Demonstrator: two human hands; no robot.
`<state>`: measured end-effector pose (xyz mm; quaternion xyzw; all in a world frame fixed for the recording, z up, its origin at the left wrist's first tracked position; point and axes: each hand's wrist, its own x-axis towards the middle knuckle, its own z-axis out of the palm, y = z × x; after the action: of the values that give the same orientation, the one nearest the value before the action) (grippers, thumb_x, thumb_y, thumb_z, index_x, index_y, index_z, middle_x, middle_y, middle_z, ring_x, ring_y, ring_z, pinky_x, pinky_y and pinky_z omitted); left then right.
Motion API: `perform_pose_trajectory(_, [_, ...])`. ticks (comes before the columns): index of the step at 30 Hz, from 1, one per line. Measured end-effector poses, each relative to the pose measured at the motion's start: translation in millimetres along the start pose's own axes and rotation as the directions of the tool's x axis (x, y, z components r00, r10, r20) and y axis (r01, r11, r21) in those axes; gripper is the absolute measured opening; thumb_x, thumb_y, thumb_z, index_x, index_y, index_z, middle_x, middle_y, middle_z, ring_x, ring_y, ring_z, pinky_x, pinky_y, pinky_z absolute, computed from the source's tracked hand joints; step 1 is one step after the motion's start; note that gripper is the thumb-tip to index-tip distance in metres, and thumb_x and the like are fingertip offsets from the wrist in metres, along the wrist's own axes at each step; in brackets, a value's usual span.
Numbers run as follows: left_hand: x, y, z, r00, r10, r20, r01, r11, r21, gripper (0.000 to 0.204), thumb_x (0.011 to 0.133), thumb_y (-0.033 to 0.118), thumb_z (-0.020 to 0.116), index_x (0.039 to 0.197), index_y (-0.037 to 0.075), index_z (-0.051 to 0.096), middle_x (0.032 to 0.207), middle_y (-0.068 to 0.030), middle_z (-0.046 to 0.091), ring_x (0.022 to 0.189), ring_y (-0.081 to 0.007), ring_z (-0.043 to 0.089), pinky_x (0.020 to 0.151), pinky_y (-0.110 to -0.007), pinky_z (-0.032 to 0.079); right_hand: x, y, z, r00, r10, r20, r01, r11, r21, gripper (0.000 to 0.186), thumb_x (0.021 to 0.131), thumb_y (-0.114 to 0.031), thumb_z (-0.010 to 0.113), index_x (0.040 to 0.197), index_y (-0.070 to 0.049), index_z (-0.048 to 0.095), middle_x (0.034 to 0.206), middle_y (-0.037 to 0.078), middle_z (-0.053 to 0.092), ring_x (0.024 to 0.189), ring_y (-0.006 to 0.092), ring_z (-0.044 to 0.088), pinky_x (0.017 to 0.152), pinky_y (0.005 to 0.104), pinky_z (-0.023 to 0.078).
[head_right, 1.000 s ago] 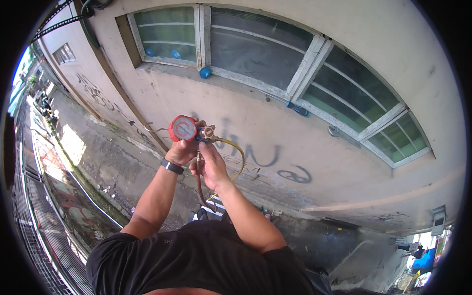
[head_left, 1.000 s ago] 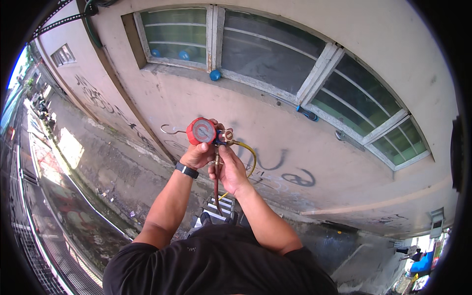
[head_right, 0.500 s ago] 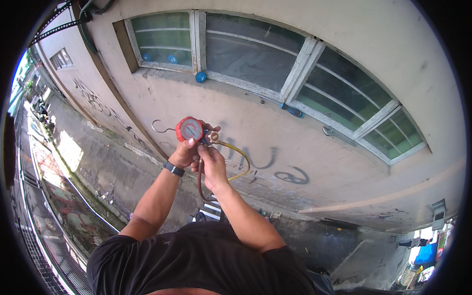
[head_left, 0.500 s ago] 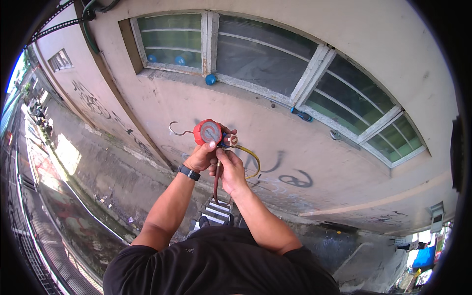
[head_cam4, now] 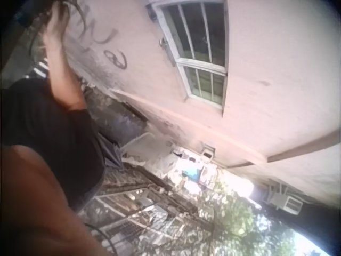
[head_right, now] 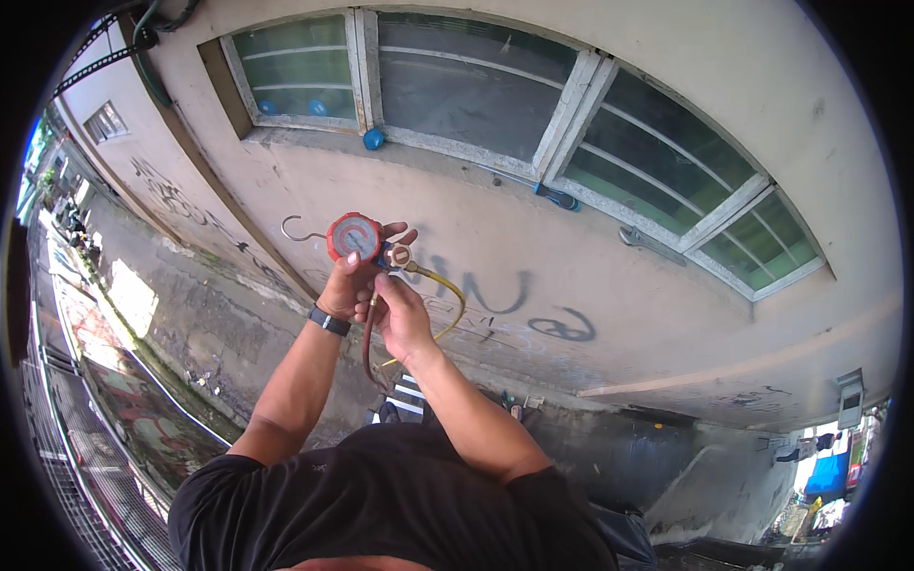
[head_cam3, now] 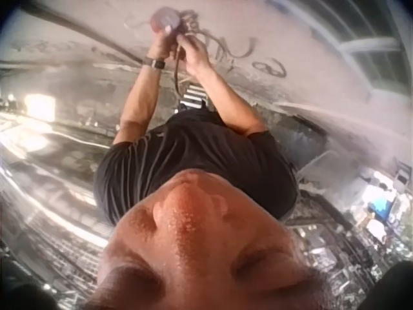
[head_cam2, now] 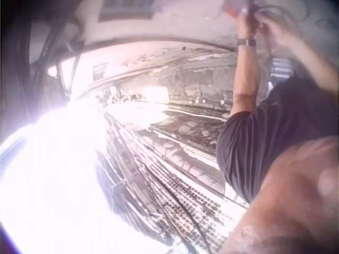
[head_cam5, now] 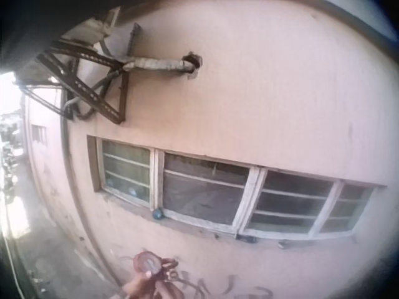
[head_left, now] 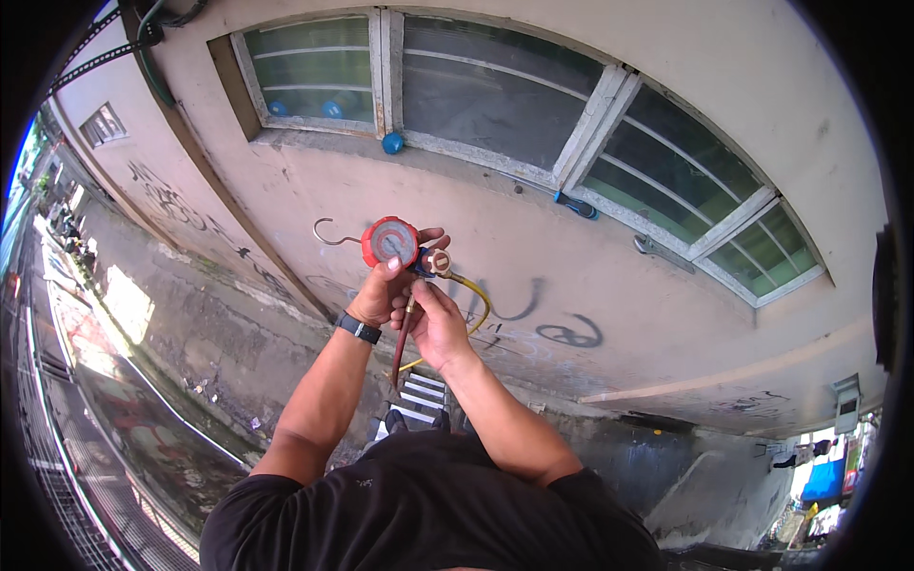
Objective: The person uses a manifold gauge to check the pressure of an air conditioning unit and handles the connecting hoses by hand while standing on a ladder.
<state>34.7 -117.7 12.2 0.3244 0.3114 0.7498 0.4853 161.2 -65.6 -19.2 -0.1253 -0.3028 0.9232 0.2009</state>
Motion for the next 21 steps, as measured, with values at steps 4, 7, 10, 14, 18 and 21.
perform_pose_trajectory(4, [2, -2, 0, 0.998, 0.058, 0.037, -0.049, 0.976, -0.21, 0.085, 0.08, 0.051, 0.077, 0.144, 0.003, 0.05, 0.156, -0.0248, 0.043, 0.143, -0.0431, 0.042, 0.117, -0.052, 0.039, 2, 5, 4, 0.969, 0.084, 0.233, -0.149, 0.948, 0.28, 0.035, 0.103, -0.039, 0.064, 0.117, -0.006, 0.065, 0.103, 0.009, 0.073, 0.085, 0.0239, 0.072, 0.079, 0.0428, 0.059])
perform_pose_trajectory(7, [1, 1, -2, 0.995, 0.101, -0.003, -0.099, 0.966, -0.241, 0.075, 0.081, 0.05, 0.078, 0.138, 0.007, 0.056, 0.157, -0.0251, 0.043, 0.147, -0.0508, 0.037, 0.12, -0.059, 0.037, -2, -7, 14, 0.989, 0.106, 0.105, -0.109, 0.994, 0.031, 0.037, 0.102, -0.04, 0.066, 0.114, -0.005, 0.064, 0.1, 0.01, 0.072, 0.087, 0.0234, 0.072, 0.079, 0.0423, 0.061])
perform_pose_trajectory(10, [2, 5, -1, 0.996, 0.087, 0.012, -0.085, 0.991, -0.099, 0.076, 0.08, 0.053, 0.078, 0.138, 0.008, 0.058, 0.155, -0.0238, 0.045, 0.145, -0.05, 0.04, 0.118, -0.057, 0.041, 1, -8, 10, 0.999, 0.026, -0.041, -0.035, 0.969, -0.244, 0.032, 0.102, -0.036, 0.068, 0.109, -0.006, 0.064, 0.097, 0.008, 0.071, 0.084, 0.0211, 0.073, 0.077, 0.0398, 0.062])
perform_pose_trajectory(14, [3, 4, 1, 0.996, 0.089, 0.003, -0.087, 0.988, -0.13, 0.076, 0.079, 0.052, 0.078, 0.138, 0.008, 0.058, 0.156, -0.0235, 0.044, 0.145, -0.05, 0.04, 0.118, -0.058, 0.04, 3, 1, 9, 0.998, -0.032, -0.049, 0.023, 0.984, -0.179, 0.027, 0.104, -0.031, 0.065, 0.112, -0.004, 0.065, 0.098, 0.01, 0.073, 0.089, 0.0229, 0.073, 0.083, 0.0412, 0.06])
perform_pose_trajectory(18, [4, 1, 0, 0.996, 0.086, 0.027, -0.076, 0.96, -0.269, 0.074, 0.08, 0.051, 0.077, 0.138, 0.009, 0.058, 0.159, -0.0225, 0.041, 0.147, -0.05, 0.037, 0.119, -0.058, 0.038, 0, 4, 11, 0.997, -0.004, 0.076, 0.001, 0.999, 0.043, 0.029, 0.105, -0.031, 0.063, 0.114, -0.004, 0.065, 0.101, 0.011, 0.073, 0.093, 0.0247, 0.072, 0.088, 0.0426, 0.058])
perform_pose_trajectory(21, [5, 1, -4, 0.993, 0.091, 0.07, -0.064, 0.945, -0.322, 0.078, 0.083, 0.05, 0.074, 0.143, 0.005, 0.053, 0.161, -0.0229, 0.038, 0.148, -0.0446, 0.039, 0.117, -0.051, 0.044, 2, 4, 12, 0.993, 0.003, 0.12, -0.016, 0.994, 0.106, 0.032, 0.106, -0.034, 0.06, 0.117, -0.004, 0.064, 0.105, 0.012, 0.074, 0.096, 0.0263, 0.072, 0.093, 0.0441, 0.056])
